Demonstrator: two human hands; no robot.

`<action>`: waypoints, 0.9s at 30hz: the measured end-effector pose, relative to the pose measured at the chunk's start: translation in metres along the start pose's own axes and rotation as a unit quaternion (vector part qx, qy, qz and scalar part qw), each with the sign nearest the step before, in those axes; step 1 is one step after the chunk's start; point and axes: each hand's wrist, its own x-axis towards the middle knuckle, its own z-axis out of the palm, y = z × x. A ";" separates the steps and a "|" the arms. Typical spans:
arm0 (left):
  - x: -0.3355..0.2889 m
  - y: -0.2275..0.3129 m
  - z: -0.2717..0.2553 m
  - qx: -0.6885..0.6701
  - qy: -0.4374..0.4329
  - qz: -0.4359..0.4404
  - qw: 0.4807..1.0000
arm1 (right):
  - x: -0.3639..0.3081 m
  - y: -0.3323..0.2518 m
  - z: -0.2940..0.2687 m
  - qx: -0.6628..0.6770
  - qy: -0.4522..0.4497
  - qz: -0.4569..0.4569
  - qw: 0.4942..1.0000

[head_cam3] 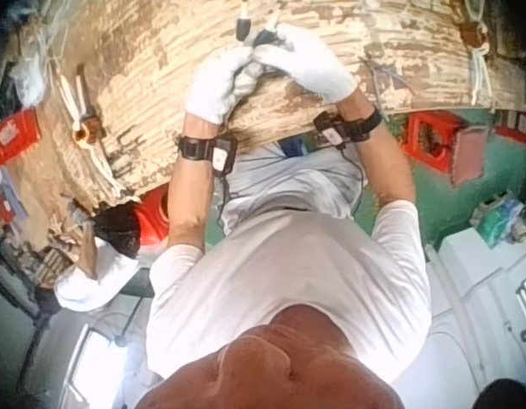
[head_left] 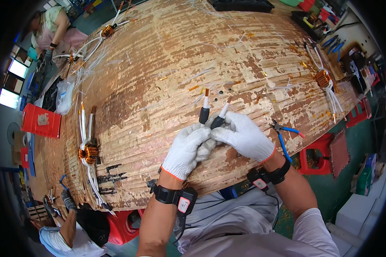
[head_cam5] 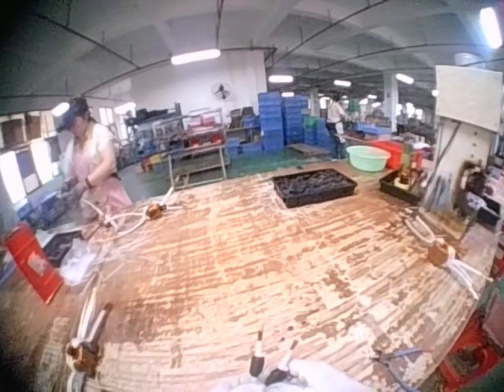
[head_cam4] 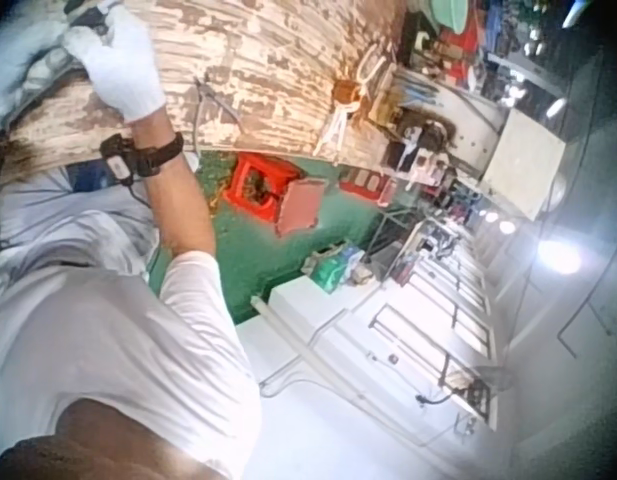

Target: The recorder is assembling wire bundles with copper components and using wire cutters.

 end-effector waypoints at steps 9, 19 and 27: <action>0.000 0.006 0.004 -0.006 -0.010 -0.016 1.000 | 0.005 0.008 0.006 0.013 0.027 -0.016 0.999; 0.000 0.006 0.004 0.020 0.010 -0.017 1.000 | 0.006 0.015 0.012 0.108 0.030 -0.049 0.993; 0.001 0.005 0.003 0.018 -0.036 0.006 0.999 | 0.010 0.010 0.005 0.031 0.035 -0.035 0.998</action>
